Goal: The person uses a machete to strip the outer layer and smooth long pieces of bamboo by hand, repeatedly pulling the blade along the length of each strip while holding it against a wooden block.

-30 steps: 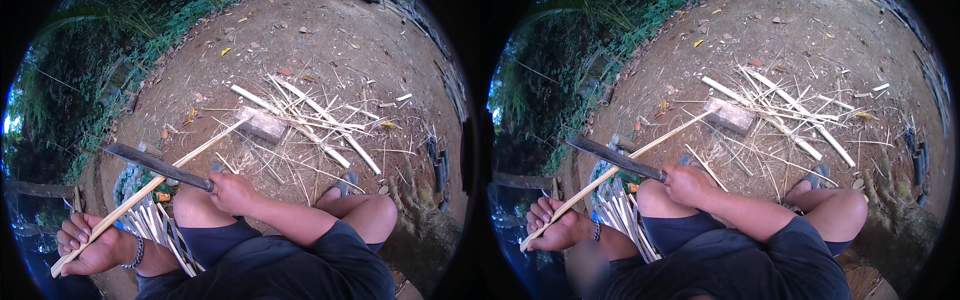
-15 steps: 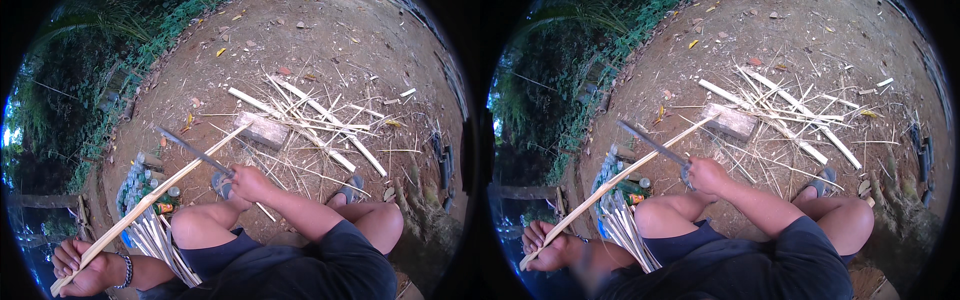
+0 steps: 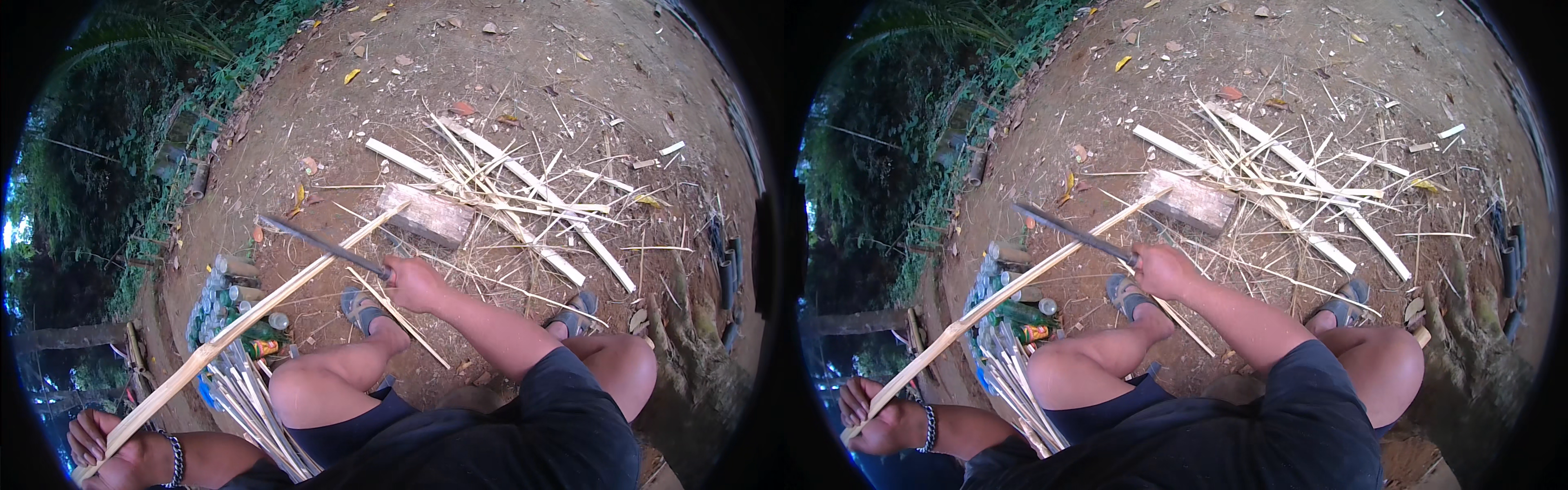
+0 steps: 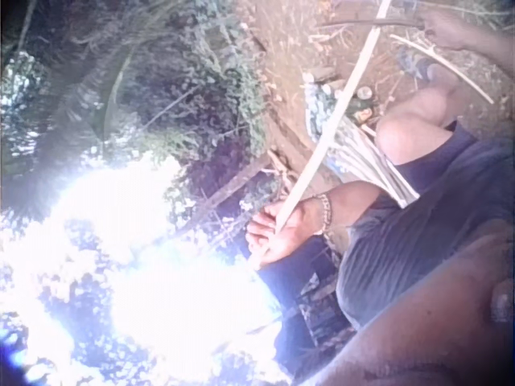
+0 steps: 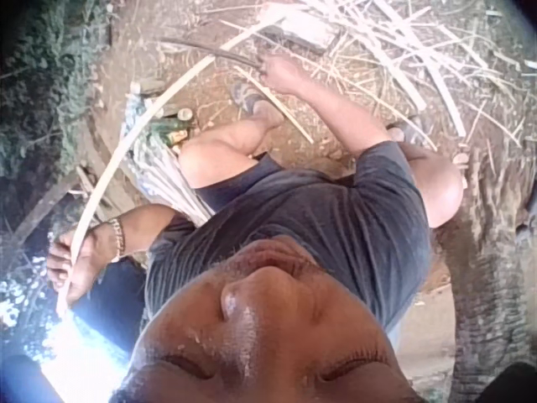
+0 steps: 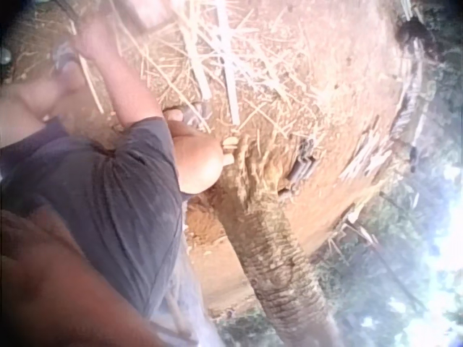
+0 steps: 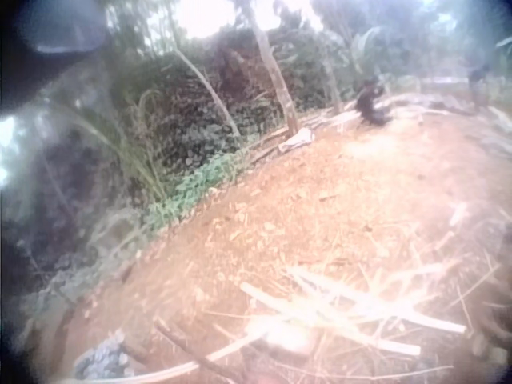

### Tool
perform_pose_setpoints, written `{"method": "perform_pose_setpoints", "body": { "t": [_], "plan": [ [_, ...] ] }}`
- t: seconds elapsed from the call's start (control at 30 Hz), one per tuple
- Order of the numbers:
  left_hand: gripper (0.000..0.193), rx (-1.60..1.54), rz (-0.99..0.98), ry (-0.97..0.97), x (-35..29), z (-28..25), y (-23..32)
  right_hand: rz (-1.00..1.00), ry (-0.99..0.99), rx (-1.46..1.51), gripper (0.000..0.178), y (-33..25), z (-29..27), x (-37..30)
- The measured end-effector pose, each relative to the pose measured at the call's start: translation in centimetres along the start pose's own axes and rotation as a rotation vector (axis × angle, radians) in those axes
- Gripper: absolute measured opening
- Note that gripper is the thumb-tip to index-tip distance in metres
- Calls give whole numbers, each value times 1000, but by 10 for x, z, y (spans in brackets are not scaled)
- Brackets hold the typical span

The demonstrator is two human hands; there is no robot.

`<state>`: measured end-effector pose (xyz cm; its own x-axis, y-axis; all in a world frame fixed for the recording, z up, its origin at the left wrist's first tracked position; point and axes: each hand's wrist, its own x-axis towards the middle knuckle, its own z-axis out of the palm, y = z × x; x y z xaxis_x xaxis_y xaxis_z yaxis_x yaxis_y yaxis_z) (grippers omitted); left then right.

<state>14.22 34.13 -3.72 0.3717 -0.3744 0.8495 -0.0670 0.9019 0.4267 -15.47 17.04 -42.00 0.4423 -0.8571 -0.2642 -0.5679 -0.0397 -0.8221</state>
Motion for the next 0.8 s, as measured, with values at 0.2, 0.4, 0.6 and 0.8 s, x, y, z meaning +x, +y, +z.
{"method": "perform_pose_setpoints", "body": {
  "t": [0.2, 0.4, 0.6, 0.8],
  "plan": [
    [48, -8, -2, 42, 9, 0, -12, 310, 105, 58, 26, 119, 9, 48],
    [29, -21, -54, 21, 12, -21, -5, 55, 76, -120, 29, 49, -1, 25],
    [45, -9, -5, -1, 9, -6, -11, 348, -9, -187, 28, 170, 9, 85],
    [65, -31, -48, 60, -2, -3, -17, 334, 87, -73, 32, 90, -1, 41]
  ]
}}
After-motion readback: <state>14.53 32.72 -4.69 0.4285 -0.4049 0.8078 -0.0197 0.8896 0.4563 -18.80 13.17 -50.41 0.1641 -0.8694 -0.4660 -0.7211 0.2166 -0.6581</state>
